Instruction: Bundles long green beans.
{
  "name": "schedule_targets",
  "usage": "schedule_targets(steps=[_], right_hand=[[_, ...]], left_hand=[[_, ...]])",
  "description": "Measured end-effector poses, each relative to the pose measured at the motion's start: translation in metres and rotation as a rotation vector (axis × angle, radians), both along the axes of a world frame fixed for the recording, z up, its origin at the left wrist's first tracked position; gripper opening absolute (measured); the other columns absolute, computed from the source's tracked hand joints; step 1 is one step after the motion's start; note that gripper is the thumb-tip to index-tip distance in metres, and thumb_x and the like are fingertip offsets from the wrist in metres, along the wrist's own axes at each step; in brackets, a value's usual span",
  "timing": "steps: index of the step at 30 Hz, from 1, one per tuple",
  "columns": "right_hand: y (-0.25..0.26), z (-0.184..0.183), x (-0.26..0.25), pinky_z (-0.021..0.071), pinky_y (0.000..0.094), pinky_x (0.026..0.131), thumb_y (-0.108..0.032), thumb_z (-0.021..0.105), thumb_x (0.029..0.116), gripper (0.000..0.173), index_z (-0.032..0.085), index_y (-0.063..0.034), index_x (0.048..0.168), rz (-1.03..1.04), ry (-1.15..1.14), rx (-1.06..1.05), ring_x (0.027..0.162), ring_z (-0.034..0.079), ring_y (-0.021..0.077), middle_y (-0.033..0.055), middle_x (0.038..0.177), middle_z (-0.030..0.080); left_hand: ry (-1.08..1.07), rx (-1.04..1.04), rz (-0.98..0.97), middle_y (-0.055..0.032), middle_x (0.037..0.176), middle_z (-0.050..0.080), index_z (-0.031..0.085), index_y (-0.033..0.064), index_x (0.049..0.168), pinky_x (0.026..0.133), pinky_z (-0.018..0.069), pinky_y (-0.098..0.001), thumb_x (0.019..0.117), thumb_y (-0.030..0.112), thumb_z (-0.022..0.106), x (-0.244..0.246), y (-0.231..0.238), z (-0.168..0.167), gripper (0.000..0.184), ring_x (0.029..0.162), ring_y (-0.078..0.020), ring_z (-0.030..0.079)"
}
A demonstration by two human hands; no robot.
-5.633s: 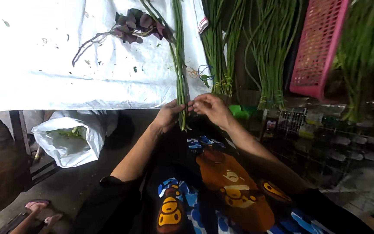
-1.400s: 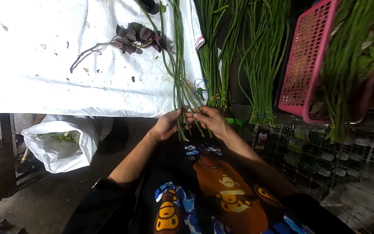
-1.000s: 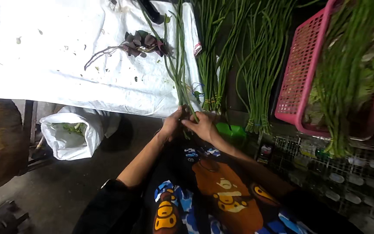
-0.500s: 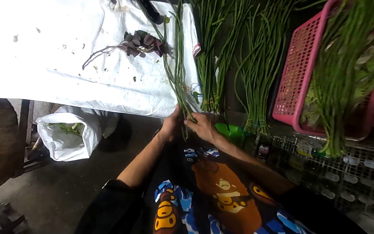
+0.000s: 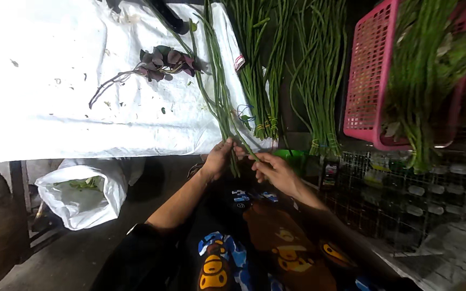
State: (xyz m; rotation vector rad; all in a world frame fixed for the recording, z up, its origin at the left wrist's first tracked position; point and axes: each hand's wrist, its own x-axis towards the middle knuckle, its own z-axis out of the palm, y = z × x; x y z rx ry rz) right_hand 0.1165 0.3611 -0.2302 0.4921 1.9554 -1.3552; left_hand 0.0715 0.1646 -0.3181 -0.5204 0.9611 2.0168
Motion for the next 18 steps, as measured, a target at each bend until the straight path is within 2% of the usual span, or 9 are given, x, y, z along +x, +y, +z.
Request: schedule_targets(steps=[2,6,9,11,13,14,17,18], right_hand=[[-0.003,0.001,0.004,0.0649,0.0299,0.074,-0.017,0.055,0.1073,0.033,0.061,-0.0053,0.138,-0.065,-0.014,0.031,0.08,0.073,0.0133,0.0108,0.112,0.069],[-0.022,-0.016,0.003,0.0651,0.0297,0.075,-0.012,0.065,0.1014,0.029,0.066,-0.0045,0.13,-0.154,0.108,-0.012,0.079,0.075,0.0142,0.0075,0.107,0.075],[-0.042,-0.034,-0.005,0.0652,0.0333,0.074,-0.009,0.073,0.0952,0.026,0.057,0.0011,0.113,-0.256,0.128,0.006,0.076,0.075,0.0169,0.0098,0.092,0.073],[-0.049,-0.038,-0.008,0.065,0.0317,0.074,-0.01,0.074,0.0944,0.024,0.059,0.0025,0.108,-0.272,0.147,0.046,0.073,0.074,0.0152,0.01,0.089,0.072],[-0.049,-0.035,-0.005,0.065,0.0296,0.074,-0.011,0.074,0.0944,0.024,0.063,0.0018,0.112,-0.239,0.168,0.036,0.076,0.074,0.014,0.0096,0.094,0.073],[-0.046,-0.033,0.0,0.0646,0.0294,0.075,-0.011,0.074,0.0943,0.028,0.063,0.0006,0.117,-0.205,0.184,0.012,0.08,0.074,0.014,0.0096,0.099,0.073],[-0.031,-0.033,0.015,0.0633,0.032,0.084,-0.008,0.073,0.0925,0.044,0.057,-0.0023,0.133,-0.106,0.193,-0.067,0.094,0.073,0.0167,0.0117,0.12,0.068],[-0.026,-0.033,0.021,0.063,0.0328,0.085,-0.007,0.072,0.0918,0.045,0.056,-0.0007,0.133,-0.09,0.179,-0.071,0.094,0.073,0.0172,0.0126,0.118,0.068]], left_hand=[[-0.004,0.003,-0.044,-0.0087,0.092,0.07,0.057,0.0042,0.117,0.08,0.0599,-0.0353,0.1132,0.036,0.03,-0.001,-0.005,0.004,0.042,0.084,-0.0189,0.071],[0.003,-0.006,-0.107,-0.0101,0.101,0.072,0.056,0.0078,0.131,0.078,0.0593,-0.0329,0.1118,0.039,0.036,0.001,-0.008,0.006,0.042,0.087,-0.0179,0.071],[0.003,-0.009,-0.105,-0.0079,0.099,0.07,0.057,0.0081,0.128,0.076,0.0586,-0.031,0.1114,0.043,0.034,0.002,-0.007,0.008,0.045,0.085,-0.0152,0.069],[0.006,0.001,-0.093,-0.0075,0.096,0.068,0.056,0.006,0.126,0.077,0.0582,-0.0312,0.112,0.04,0.034,0.003,-0.005,0.012,0.043,0.083,-0.0148,0.067],[0.0,-0.011,-0.073,-0.0082,0.097,0.068,0.054,0.0038,0.129,0.08,0.0582,-0.0321,0.112,0.031,0.039,0.005,-0.004,0.014,0.035,0.085,-0.015,0.068],[-0.007,-0.021,-0.062,-0.0084,0.097,0.068,0.054,0.0031,0.129,0.08,0.0582,-0.0323,0.1119,0.027,0.04,0.006,-0.004,0.014,0.032,0.085,-0.015,0.068],[-0.034,0.001,-0.023,-0.0089,0.1,0.069,0.052,0.0044,0.129,0.083,0.0583,-0.0348,0.1127,0.026,0.037,0.006,-0.006,0.014,0.031,0.089,-0.0168,0.068],[-0.048,0.028,-0.007,-0.0088,0.1,0.069,0.052,0.0057,0.128,0.082,0.0584,-0.0353,0.113,0.026,0.035,0.007,-0.006,0.014,0.031,0.089,-0.0175,0.069]])
